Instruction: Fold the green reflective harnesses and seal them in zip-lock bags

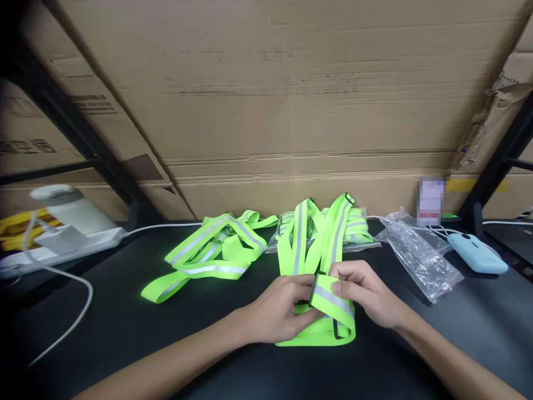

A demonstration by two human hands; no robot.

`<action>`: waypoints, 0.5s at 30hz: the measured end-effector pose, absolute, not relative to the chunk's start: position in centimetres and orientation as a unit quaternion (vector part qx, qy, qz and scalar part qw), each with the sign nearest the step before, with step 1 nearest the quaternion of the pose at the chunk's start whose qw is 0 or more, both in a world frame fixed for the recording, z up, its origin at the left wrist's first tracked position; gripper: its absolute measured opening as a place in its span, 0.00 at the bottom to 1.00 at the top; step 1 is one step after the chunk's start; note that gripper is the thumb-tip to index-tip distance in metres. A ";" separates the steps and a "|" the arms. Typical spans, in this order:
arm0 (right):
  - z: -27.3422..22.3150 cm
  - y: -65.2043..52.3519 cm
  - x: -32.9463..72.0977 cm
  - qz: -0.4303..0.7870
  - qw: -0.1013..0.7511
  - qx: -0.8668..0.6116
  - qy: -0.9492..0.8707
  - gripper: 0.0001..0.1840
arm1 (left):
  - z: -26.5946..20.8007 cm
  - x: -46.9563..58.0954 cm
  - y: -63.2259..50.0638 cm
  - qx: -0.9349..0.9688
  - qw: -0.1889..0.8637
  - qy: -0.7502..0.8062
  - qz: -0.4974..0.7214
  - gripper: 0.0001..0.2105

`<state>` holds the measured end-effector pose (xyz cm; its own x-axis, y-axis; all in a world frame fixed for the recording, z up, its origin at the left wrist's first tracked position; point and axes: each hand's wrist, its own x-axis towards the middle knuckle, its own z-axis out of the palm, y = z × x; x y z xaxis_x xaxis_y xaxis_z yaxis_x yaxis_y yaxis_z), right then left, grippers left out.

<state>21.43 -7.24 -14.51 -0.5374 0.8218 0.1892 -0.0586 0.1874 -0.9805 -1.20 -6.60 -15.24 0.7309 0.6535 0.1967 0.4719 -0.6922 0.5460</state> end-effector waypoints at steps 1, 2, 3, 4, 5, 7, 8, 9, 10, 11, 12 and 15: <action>-14.3 -7.3 21.4 0.563 0.380 -0.284 -0.677 0.18 | -15.3 -1.2 -6.6 0.898 0.242 0.314 0.190 0.08; -14.0 -7.4 21.3 0.556 0.375 -0.281 -0.686 0.17 | -15.3 -1.2 -6.5 0.895 0.247 0.319 0.190 0.08; -13.8 -7.5 21.2 0.550 0.370 -0.280 -0.694 0.16 | -15.4 -1.1 -6.5 0.891 0.251 0.326 0.190 0.08; -13.7 -7.6 21.1 0.544 0.366 -0.280 -0.701 0.14 | -15.4 -1.1 -6.4 0.886 0.256 0.335 0.192 0.08; -13.6 -7.7 21.0 0.538 0.366 -0.280 -0.706 0.13 | -15.5 -1.1 -6.3 0.880 0.262 0.344 0.196 0.09; -13.6 -7.8 20.9 0.532 0.370 -0.282 -0.707 0.12 | -15.5 -1.0 -6.2 0.872 0.275 0.349 0.204 0.12; -13.7 -7.8 20.9 0.537 0.370 -0.284 -0.703 0.12 | -15.6 -1.0 -6.2 0.871 0.281 0.346 0.208 0.13; -13.8 -7.8 20.8 0.545 0.366 -0.287 -0.697 0.13 | -15.6 -1.0 -6.1 0.869 0.288 0.342 0.211 0.14; -13.9 -7.8 20.8 0.557 0.357 -0.289 -0.692 0.14 | -15.6 -1.0 -6.1 0.868 0.296 0.337 0.212 0.15; -14.1 -7.7 20.8 0.569 0.343 -0.290 -0.688 0.14 | -15.7 -1.1 -6.0 0.867 0.305 0.331 0.212 0.15; -14.3 -7.6 20.7 0.580 0.326 -0.290 -0.688 0.15 | -15.8 -1.1 -5.9 0.866 0.316 0.324 0.213 0.15; -14.9 -7.5 20.2 0.597 0.262 -0.278 -0.705 0.22 | -16.2 -1.4 -5.5 0.852 0.370 0.298 0.222 0.03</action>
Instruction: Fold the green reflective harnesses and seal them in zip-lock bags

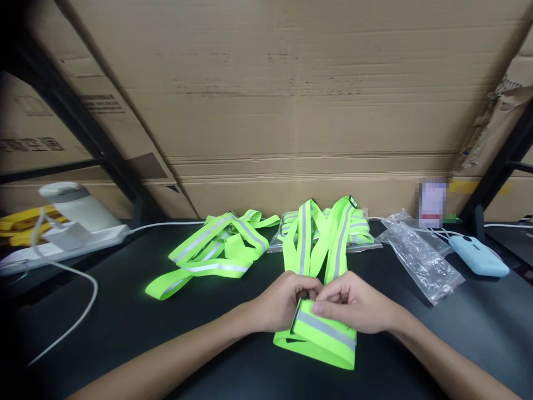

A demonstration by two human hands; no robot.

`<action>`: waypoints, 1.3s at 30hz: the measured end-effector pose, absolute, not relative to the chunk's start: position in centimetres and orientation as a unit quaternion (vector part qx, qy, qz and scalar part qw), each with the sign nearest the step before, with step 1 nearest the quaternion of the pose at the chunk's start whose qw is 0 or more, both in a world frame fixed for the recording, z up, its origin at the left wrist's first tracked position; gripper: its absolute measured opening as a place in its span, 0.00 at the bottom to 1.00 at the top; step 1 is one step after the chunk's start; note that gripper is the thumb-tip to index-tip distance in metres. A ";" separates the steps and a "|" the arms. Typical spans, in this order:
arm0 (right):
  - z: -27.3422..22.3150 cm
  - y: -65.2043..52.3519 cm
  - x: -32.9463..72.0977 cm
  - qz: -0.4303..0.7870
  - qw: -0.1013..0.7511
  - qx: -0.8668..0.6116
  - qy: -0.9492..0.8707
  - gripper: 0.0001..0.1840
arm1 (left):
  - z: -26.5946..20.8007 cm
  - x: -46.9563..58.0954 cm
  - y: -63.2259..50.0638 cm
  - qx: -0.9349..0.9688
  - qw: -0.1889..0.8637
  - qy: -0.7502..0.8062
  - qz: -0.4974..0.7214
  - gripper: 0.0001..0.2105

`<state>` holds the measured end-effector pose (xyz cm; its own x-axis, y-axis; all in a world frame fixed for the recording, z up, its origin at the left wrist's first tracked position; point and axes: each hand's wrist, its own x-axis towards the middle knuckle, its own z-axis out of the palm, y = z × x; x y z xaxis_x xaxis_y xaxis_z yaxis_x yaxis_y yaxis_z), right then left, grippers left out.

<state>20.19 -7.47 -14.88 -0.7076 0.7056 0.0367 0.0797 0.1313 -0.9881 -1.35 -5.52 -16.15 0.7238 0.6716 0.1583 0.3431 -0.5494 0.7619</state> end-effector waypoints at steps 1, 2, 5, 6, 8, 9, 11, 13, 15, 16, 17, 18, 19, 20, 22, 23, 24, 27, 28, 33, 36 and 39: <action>-15.1 -7.5 20.0 0.597 0.242 -0.277 -0.713 0.24 | -16.3 -1.4 -5.4 0.840 0.397 0.293 0.225 0.06; -15.4 -7.5 19.8 0.594 0.226 -0.277 -0.721 0.26 | -16.4 -1.5 -5.2 0.825 0.427 0.293 0.225 0.10; -16.2 -7.6 19.2 0.576 0.209 -0.288 -0.736 0.27 | -16.4 -2.0 -4.8 0.771 0.518 0.297 0.221 0.09; -16.3 -7.6 19.0 0.573 0.210 -0.292 -0.736 0.27 | -16.2 -2.3 -4.7 0.756 0.539 0.296 0.224 0.10; -16.5 -7.7 18.8 0.576 0.209 -0.301 -0.731 0.28 | -15.5 -2.9 -4.6 0.735 0.568 0.288 0.232 0.17; -16.4 -7.7 18.7 0.579 0.207 -0.307 -0.727 0.28 | -15.2 -3.3 -4.6 0.734 0.574 0.278 0.232 0.20; -16.2 -7.7 18.6 0.584 0.204 -0.315 -0.720 0.29 | -14.8 -4.1 -4.8 0.762 0.549 0.251 0.235 0.22; -16.1 -7.7 18.4 0.592 0.204 -0.317 -0.712 0.29 | -14.8 -4.7 -5.2 0.813 0.471 0.222 0.260 0.21; -16.2 -7.6 18.3 0.598 0.205 -0.318 -0.706 0.28 | -15.2 -5.0 -5.7 0.856 0.380 0.191 0.295 0.21; -16.3 -7.6 18.3 0.601 0.206 -0.321 -0.703 0.28 | -15.5 -5.1 -5.9 0.869 0.344 0.174 0.309 0.21; -16.5 -7.5 18.2 0.604 0.208 -0.326 -0.697 0.27 | -15.8 -5.2 -6.0 0.879 0.318 0.157 0.319 0.19; -16.8 -7.4 18.2 0.607 0.212 -0.334 -0.689 0.25 | -16.1 -5.2 -6.2 0.887 0.296 0.138 0.325 0.16; -17.1 -7.4 18.2 0.609 0.219 -0.346 -0.679 0.24 | -16.4 -5.3 -6.2 0.895 0.273 0.121 0.331 0.14; -17.4 -7.3 18.1 0.609 0.229 -0.359 -0.669 0.23 | -16.6 -5.4 -6.2 0.902 0.244 0.106 0.339 0.13; -18.0 -7.2 17.9 0.604 0.256 -0.383 -0.650 0.21 | -16.9 -5.7 -6.0 0.914 0.174 0.086 0.357 0.14; -18.2 -7.2 17.8 0.600 0.268 -0.391 -0.645 0.21 | -17.0 -5.8 -5.9 0.918 0.138 0.078 0.364 0.14; -18.4 -7.2 17.7 0.594 0.279 -0.397 -0.641 0.21 | -17.1 -6.0 -5.9 0.921 0.108 0.071 0.367 0.15; -18.5 -7.4 17.4 0.568 0.303 -0.410 -0.647 0.22 | -17.0 -6.4 -5.9 0.929 0.047 0.050 0.365 0.16; -18.3 -7.5 17.4 0.558 0.306 -0.411 -0.652 0.22 | -17.0 -6.5 -6.0 0.930 0.032 0.048 0.363 0.15; -16.6 -7.7 18.5 0.552 0.293 -0.404 -0.668 0.17 | -16.7 -6.5 -6.4 0.934 0.015 0.070 0.349 0.07; -15.5 -7.8 19.3 0.511 0.279 -0.385 -0.716 0.13 | -16.6 -6.4 -6.6 0.937 0.013 0.067 0.343 0.05; -15.1 -8.1 19.5 0.426 0.287 -0.339 -0.788 0.19 | -16.4 -6.5 -6.7 0.941 0.004 0.064 0.333 0.05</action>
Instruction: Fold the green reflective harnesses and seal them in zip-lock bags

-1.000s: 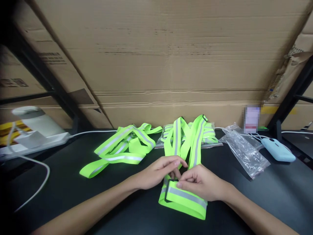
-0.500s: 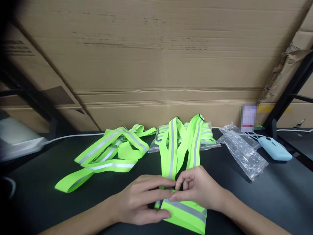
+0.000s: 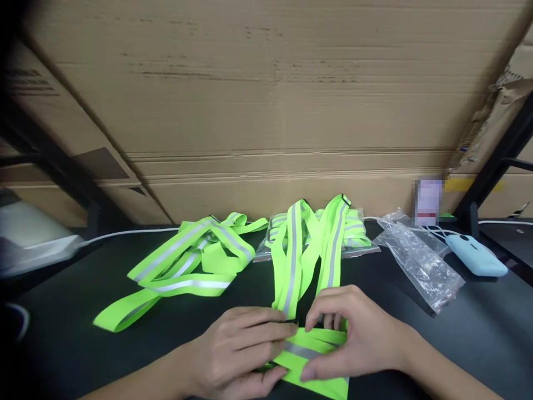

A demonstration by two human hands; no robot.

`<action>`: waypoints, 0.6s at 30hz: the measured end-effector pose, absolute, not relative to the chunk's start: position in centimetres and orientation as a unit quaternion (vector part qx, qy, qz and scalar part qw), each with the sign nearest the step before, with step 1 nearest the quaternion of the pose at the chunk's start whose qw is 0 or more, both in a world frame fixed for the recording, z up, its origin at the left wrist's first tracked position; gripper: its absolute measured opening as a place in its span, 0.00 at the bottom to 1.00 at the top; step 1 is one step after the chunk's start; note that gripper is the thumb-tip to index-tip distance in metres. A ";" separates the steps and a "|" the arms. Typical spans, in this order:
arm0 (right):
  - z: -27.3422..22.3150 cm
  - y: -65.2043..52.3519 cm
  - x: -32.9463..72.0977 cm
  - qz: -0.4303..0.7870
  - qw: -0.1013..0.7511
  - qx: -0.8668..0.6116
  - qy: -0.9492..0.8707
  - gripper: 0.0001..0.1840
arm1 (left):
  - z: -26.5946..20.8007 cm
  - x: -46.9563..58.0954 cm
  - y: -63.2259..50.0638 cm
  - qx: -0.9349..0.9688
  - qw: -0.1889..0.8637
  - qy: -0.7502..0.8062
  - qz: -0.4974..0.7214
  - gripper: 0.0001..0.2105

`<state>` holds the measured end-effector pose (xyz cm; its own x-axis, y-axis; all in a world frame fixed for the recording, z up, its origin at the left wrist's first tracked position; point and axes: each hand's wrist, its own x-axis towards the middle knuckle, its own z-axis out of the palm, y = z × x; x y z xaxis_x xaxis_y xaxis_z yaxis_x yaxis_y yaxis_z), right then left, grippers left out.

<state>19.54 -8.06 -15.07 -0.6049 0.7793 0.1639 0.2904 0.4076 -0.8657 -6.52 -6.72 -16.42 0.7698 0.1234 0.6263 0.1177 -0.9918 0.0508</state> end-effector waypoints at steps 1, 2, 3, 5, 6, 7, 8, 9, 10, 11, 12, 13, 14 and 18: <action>-15.1 -8.2 19.5 0.400 0.288 -0.320 -0.809 0.23 | -16.3 -6.6 -6.7 0.943 -0.003 0.066 0.326 0.05; -15.1 -8.3 19.5 0.379 0.281 -0.303 -0.828 0.26 | -16.2 -6.8 -6.7 0.946 -0.013 0.066 0.318 0.07; -15.1 -8.4 19.5 0.361 0.269 -0.291 -0.844 0.29 | -16.1 -7.0 -6.7 0.948 -0.024 0.067 0.311 0.08; -15.3 -8.5 19.5 0.326 0.239 -0.281 -0.871 0.33 | -16.0 -7.4 -6.7 0.949 -0.038 0.069 0.304 0.11; -15.3 -8.6 19.6 0.305 0.228 -0.278 -0.882 0.35 | -16.0 -7.6 -6.6 0.949 -0.039 0.071 0.305 0.11; -15.3 -8.6 19.6 0.285 0.221 -0.275 -0.891 0.36 | -16.0 -7.8 -6.5 0.949 -0.037 0.073 0.306 0.11; -15.3 -8.7 19.7 0.266 0.216 -0.272 -0.899 0.37 | -16.1 -7.9 -6.4 0.948 -0.031 0.075 0.307 0.10; -15.3 -8.7 19.8 0.249 0.211 -0.270 -0.906 0.38 | -16.2 -8.0 -6.3 0.948 -0.023 0.078 0.307 0.09; -15.3 -8.7 19.8 0.234 0.203 -0.269 -0.912 0.38 | -16.4 -8.0 -6.2 0.948 -0.013 0.080 0.309 0.09; -15.2 -8.7 19.8 0.221 0.196 -0.269 -0.917 0.39 | -16.5 -8.0 -6.1 0.946 -0.002 0.085 0.312 0.08; -15.2 -8.8 19.8 0.210 0.188 -0.269 -0.921 0.40 | -16.7 -8.1 -5.9 0.944 0.010 0.093 0.317 0.07; -15.2 -8.9 19.8 0.201 0.185 -0.269 -0.924 0.42 | -16.8 -8.1 -5.8 0.941 0.023 0.104 0.321 0.06; -15.2 -8.9 19.8 0.193 0.183 -0.269 -0.926 0.42 | -16.9 -8.0 -5.7 0.938 0.034 0.115 0.325 0.05; -15.4 -9.2 19.6 0.138 0.194 -0.255 -0.937 0.34 | -16.9 -8.0 -5.3 0.929 0.066 0.149 0.332 0.03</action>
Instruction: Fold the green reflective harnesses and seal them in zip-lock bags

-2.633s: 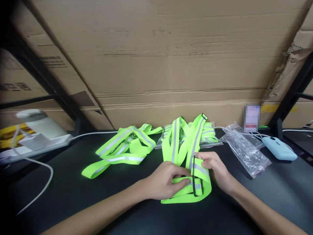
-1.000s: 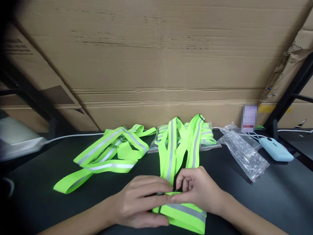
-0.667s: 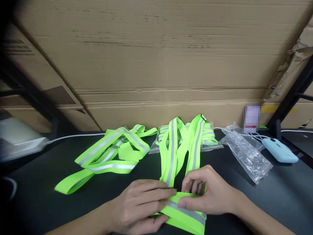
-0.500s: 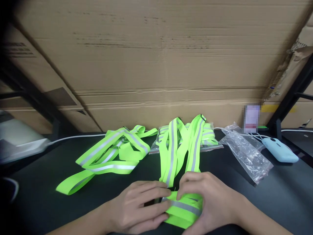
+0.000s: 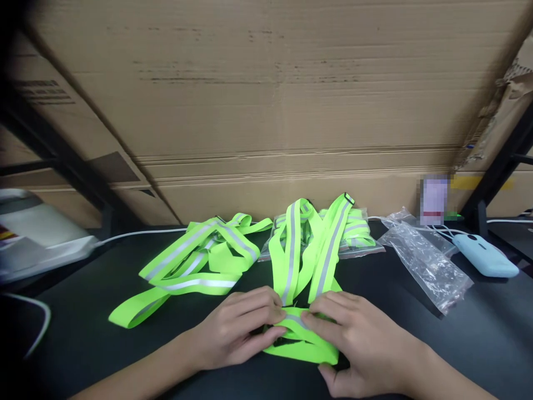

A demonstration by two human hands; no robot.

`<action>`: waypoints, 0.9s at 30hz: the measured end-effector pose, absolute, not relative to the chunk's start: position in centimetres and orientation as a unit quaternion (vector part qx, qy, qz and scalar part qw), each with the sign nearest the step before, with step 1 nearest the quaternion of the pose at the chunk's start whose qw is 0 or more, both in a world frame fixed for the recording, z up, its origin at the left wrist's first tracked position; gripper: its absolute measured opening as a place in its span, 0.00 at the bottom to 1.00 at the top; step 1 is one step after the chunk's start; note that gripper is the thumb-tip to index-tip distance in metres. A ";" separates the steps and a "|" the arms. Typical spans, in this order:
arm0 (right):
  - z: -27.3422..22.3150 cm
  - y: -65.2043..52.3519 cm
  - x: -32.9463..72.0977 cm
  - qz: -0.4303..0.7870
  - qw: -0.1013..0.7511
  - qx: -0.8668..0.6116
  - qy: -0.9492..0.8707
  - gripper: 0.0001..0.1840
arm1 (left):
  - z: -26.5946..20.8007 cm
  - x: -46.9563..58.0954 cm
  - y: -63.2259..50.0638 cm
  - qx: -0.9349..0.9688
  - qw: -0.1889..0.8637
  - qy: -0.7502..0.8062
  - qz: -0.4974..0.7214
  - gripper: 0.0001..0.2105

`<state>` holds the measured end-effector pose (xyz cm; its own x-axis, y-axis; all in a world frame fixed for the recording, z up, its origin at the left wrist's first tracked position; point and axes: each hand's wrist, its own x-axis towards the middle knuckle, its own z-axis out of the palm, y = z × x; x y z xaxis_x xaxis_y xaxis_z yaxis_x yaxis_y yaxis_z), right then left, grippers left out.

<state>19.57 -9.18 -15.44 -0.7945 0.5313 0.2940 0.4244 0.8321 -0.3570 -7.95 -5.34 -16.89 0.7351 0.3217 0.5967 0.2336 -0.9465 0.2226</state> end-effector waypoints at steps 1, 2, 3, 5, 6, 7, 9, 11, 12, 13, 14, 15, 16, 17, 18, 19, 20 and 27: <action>-15.5 -9.2 19.5 0.119 0.194 -0.250 -0.941 0.34 | -16.9 -7.9 -5.3 0.927 0.072 0.154 0.335 0.03; -15.5 -9.2 19.5 0.102 0.191 -0.245 -0.945 0.34 | -16.8 -7.8 -5.2 0.923 0.078 0.160 0.341 0.04; -15.4 -9.3 19.4 0.088 0.188 -0.243 -0.948 0.36 | -16.8 -7.8 -5.1 0.919 0.086 0.167 0.346 0.04; -15.4 -9.3 19.4 0.072 0.180 -0.243 -0.950 0.38 | -16.7 -7.7 -5.0 0.913 0.099 0.179 0.354 0.05; -15.4 -9.3 19.4 0.070 0.179 -0.245 -0.950 0.38 | -16.7 -7.7 -5.0 0.912 0.099 0.183 0.354 0.06; -15.4 -9.3 19.4 0.074 0.180 -0.249 -0.949 0.38 | -16.6 -7.7 -5.0 0.914 0.091 0.183 0.351 0.06; -15.4 -9.3 19.5 0.090 0.187 -0.258 -0.943 0.37 | -16.5 -7.8 -5.2 0.924 0.047 0.174 0.336 0.06; -15.4 -9.3 19.7 0.112 0.190 -0.266 -0.938 0.32 | -16.3 -7.8 -5.5 0.939 -0.016 0.147 0.309 0.08; -15.4 -9.3 19.8 0.121 0.188 -0.270 -0.937 0.29 | -16.2 -7.8 -5.6 0.945 -0.043 0.133 0.295 0.09; -15.4 -9.3 19.8 0.127 0.184 -0.272 -0.936 0.26 | -16.1 -7.8 -5.7 0.949 -0.061 0.120 0.284 0.09; -15.4 -9.3 19.8 0.130 0.182 -0.272 -0.936 0.23 | -16.1 -7.7 -5.9 0.952 -0.073 0.112 0.277 0.09; -15.4 -9.3 19.8 0.129 0.182 -0.273 -0.936 0.20 | -16.0 -7.6 -6.0 0.952 -0.079 0.110 0.273 0.10; -15.5 -9.2 19.8 0.126 0.185 -0.272 -0.936 0.18 | -16.0 -7.5 -6.0 0.952 -0.082 0.114 0.270 0.11; -15.7 -9.2 19.7 0.121 0.190 -0.271 -0.936 0.17 | -16.1 -7.4 -6.1 0.952 -0.086 0.122 0.267 0.12; -15.8 -9.2 19.6 0.115 0.196 -0.270 -0.936 0.16 | -16.1 -7.3 -6.1 0.951 -0.089 0.131 0.264 0.13; -16.0 -9.2 19.6 0.112 0.201 -0.271 -0.935 0.15 | -16.2 -7.2 -6.1 0.952 -0.089 0.141 0.258 0.12; -16.1 -9.1 19.6 0.112 0.207 -0.274 -0.933 0.15 | -16.2 -7.1 -6.1 0.952 -0.088 0.150 0.253 0.11; -15.9 -8.6 20.0 0.233 0.220 -0.295 -0.900 0.29 | -16.2 -6.5 -6.8 0.951 -0.090 0.183 0.232 0.10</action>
